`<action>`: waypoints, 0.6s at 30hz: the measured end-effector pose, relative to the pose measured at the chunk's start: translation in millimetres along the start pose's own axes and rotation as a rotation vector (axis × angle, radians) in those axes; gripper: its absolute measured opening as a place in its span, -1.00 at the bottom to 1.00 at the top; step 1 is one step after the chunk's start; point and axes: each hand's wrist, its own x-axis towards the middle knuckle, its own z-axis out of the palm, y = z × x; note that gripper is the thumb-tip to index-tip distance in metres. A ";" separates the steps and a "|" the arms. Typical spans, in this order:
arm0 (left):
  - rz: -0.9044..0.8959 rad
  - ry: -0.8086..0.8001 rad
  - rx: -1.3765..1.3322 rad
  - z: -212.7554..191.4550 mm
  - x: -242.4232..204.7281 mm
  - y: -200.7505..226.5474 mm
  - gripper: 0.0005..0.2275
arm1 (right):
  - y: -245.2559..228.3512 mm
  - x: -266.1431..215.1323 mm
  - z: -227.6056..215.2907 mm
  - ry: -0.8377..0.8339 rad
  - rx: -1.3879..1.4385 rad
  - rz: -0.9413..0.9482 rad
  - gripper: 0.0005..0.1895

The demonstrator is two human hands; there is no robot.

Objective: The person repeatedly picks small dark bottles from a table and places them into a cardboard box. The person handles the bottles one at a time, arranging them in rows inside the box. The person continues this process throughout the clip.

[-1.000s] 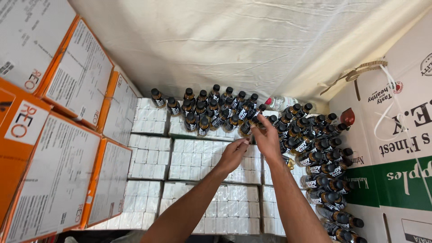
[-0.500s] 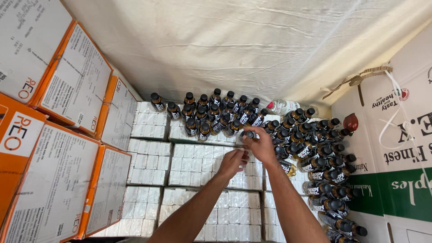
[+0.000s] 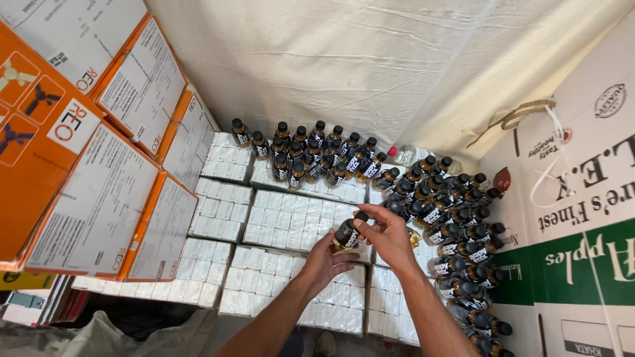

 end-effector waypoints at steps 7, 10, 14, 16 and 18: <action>0.126 -0.127 -0.121 23.7 -89.8 -23.4 -0.61 | -64.2 -76.4 2.2 -0.043 0.062 0.086 -0.71; 0.187 -0.165 -0.111 25.5 -122.5 -37.3 -0.61 | -66.0 -100.6 3.3 -0.132 0.123 0.083 -0.68; 0.201 -0.138 -0.183 18.0 -160.0 -48.0 -0.52 | -73.5 -126.9 15.6 -0.311 0.101 0.052 -0.59; 0.221 -0.123 -0.200 12.4 -177.9 -50.5 -0.45 | -76.4 -139.4 27.5 -0.392 0.110 0.049 -0.52; 0.231 -0.166 -0.244 2.8 -192.3 -50.8 -0.45 | -81.4 -153.4 44.7 -0.480 0.237 0.154 -0.40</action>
